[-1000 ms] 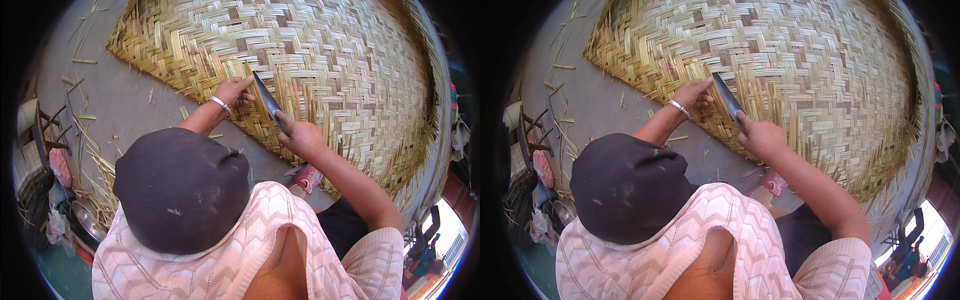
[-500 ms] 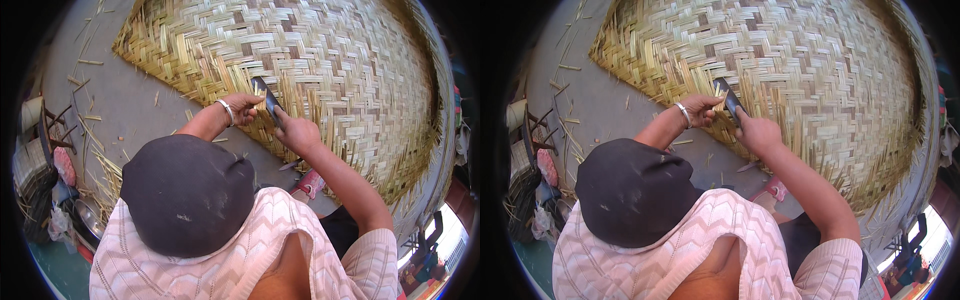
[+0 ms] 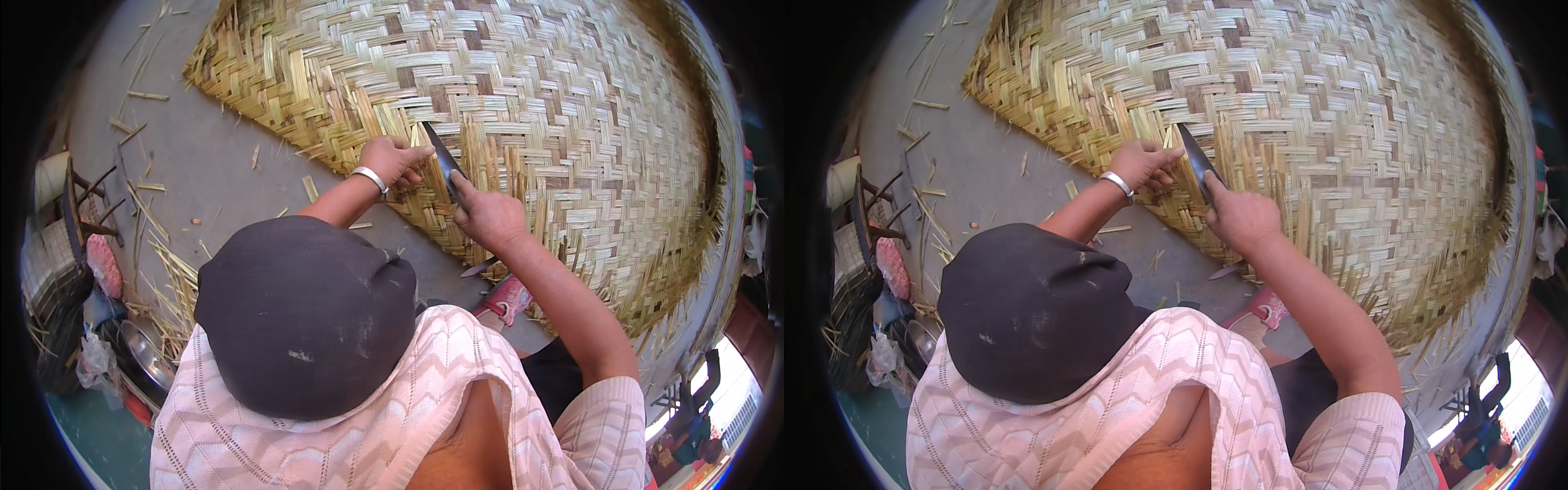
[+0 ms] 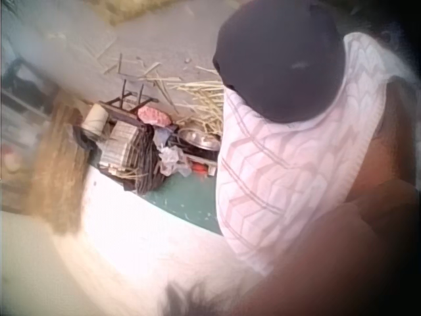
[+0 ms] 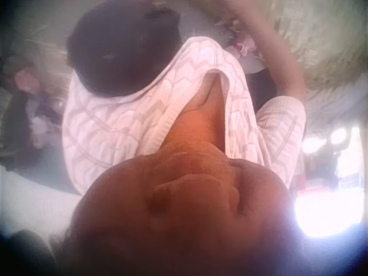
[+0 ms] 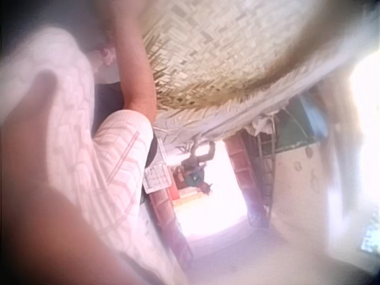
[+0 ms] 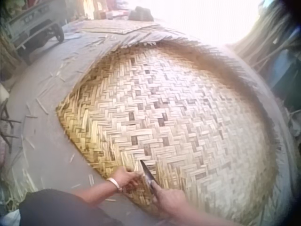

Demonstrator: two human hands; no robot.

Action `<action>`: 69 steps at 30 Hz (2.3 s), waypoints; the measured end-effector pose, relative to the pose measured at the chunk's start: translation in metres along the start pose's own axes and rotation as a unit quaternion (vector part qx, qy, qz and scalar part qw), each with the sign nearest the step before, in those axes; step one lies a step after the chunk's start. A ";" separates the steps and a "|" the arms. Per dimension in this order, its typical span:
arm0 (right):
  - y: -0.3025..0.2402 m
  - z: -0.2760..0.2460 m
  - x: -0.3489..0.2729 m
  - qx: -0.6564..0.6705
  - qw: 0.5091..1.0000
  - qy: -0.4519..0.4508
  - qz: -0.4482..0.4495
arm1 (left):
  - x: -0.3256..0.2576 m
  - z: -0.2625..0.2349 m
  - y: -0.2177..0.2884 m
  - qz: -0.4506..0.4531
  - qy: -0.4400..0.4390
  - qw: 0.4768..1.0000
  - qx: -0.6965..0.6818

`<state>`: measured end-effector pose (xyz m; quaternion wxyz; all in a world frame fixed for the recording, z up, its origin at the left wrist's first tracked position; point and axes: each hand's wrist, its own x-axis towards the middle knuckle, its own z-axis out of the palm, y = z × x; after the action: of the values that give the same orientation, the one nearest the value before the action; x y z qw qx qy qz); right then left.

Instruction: The person is weaving a large mat using dried palm leaves. They use a curved knife to trim and secure the edges of the mat while sitting on the floor.

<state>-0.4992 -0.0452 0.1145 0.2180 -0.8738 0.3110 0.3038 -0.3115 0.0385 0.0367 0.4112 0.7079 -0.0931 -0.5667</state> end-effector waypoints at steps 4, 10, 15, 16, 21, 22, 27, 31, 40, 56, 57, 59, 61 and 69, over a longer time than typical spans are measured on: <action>-0.001 -0.004 -0.001 -0.010 1.000 -0.006 0.002 | 0.000 -0.003 -0.009 0.152 0.075 0.960 0.222; 0.003 -0.020 -0.020 -0.052 0.998 -0.039 0.006 | 0.008 0.002 -0.012 0.198 0.133 0.899 0.368; 0.012 -0.044 -0.044 -0.099 0.991 -0.081 0.026 | 0.013 0.002 0.001 0.163 0.112 0.893 0.406; 0.013 -0.049 -0.048 -0.100 0.991 -0.090 0.025 | 0.015 0.000 0.004 0.128 0.088 0.914 0.375; 0.017 -0.067 -0.094 -0.032 0.997 -0.068 0.010 | 0.018 -0.012 0.008 0.037 -0.030 0.991 0.124; 0.017 -0.068 -0.100 -0.028 0.997 -0.069 0.017 | 0.017 -0.013 0.005 0.059 -0.029 0.991 0.120; 0.011 -0.063 -0.089 -0.029 0.993 -0.109 0.033 | 0.010 -0.014 -0.005 0.108 -0.028 0.989 0.095; 0.006 -0.057 -0.062 -0.005 0.996 -0.087 -0.006 | 0.008 -0.010 -0.005 0.138 -0.005 0.974 0.180; 0.007 -0.039 -0.042 -0.112 0.993 -0.042 -0.017 | 0.013 -0.001 0.001 0.138 0.064 0.937 0.315; -0.045 -0.085 -0.029 0.161 0.904 0.331 -0.218 | -0.042 -0.027 -0.031 0.191 0.056 0.978 0.056; -0.058 -0.067 -0.011 0.148 0.902 0.339 -0.222 | -0.055 -0.031 -0.044 0.166 0.034 0.984 0.055; -0.074 -0.051 0.021 -0.115 0.990 0.062 -0.051 | -0.074 -0.039 -0.070 0.160 0.017 0.984 0.072; -0.077 -0.046 0.030 -0.064 0.992 0.082 -0.073 | -0.079 -0.051 -0.086 0.182 0.005 0.975 0.128; -0.099 -0.059 0.062 -0.098 0.986 0.120 -0.066 | -0.083 -0.040 -0.085 0.206 0.025 0.966 0.157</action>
<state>-0.3702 -0.0338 0.1342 0.1122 -0.9398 0.2450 0.2102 -0.3328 0.1620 0.0398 0.4046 0.7432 -0.3144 -0.4302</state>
